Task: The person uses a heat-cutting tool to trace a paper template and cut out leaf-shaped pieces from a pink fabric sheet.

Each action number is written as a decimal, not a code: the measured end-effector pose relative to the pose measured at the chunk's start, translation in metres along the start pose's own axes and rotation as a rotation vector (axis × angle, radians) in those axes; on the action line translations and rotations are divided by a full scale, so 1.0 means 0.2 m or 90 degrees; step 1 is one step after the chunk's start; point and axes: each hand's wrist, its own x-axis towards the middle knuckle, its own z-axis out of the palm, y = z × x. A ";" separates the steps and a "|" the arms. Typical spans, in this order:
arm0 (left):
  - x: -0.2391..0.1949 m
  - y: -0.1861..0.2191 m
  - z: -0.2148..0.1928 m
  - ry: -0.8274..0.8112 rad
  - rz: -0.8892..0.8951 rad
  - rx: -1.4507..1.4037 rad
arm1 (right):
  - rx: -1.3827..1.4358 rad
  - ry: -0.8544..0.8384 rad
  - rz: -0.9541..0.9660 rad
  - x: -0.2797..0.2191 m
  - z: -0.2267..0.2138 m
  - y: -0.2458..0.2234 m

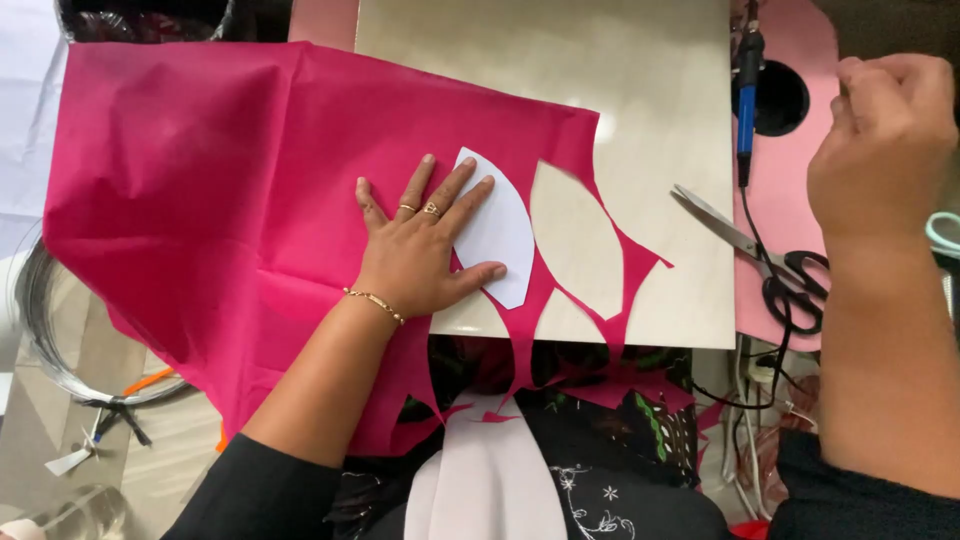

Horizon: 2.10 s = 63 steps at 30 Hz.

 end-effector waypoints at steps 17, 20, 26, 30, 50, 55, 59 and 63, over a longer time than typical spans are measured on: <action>-0.01 0.00 -0.02 -0.011 -0.008 0.012 | -0.157 -0.110 -0.227 -0.02 0.40 0.12; -0.01 0.00 -0.02 -0.009 -0.007 0.017 | -0.161 -0.106 -0.221 -0.05 0.43 0.16; -0.01 0.01 -0.03 -0.018 -0.012 0.002 | 0.187 -0.041 -0.047 0.04 0.16 -0.12; 0.00 0.03 -0.11 -0.087 -0.040 -0.033 | 0.330 0.202 -0.045 0.11 0.00 -0.41; 0.15 0.08 0.10 -0.014 -0.052 0.080 | 0.718 -0.019 0.170 0.25 -0.11 -0.88; 0.15 0.11 0.04 0.006 -0.075 0.089 | 0.691 -0.090 0.151 0.33 -0.03 -0.87; 0.13 0.14 -0.11 -0.136 -0.077 0.040 | 0.738 -0.142 0.179 0.36 0.03 -0.87; 0.14 0.14 -0.10 -0.150 -0.081 0.036 | 0.731 -0.169 0.173 0.39 0.04 -0.87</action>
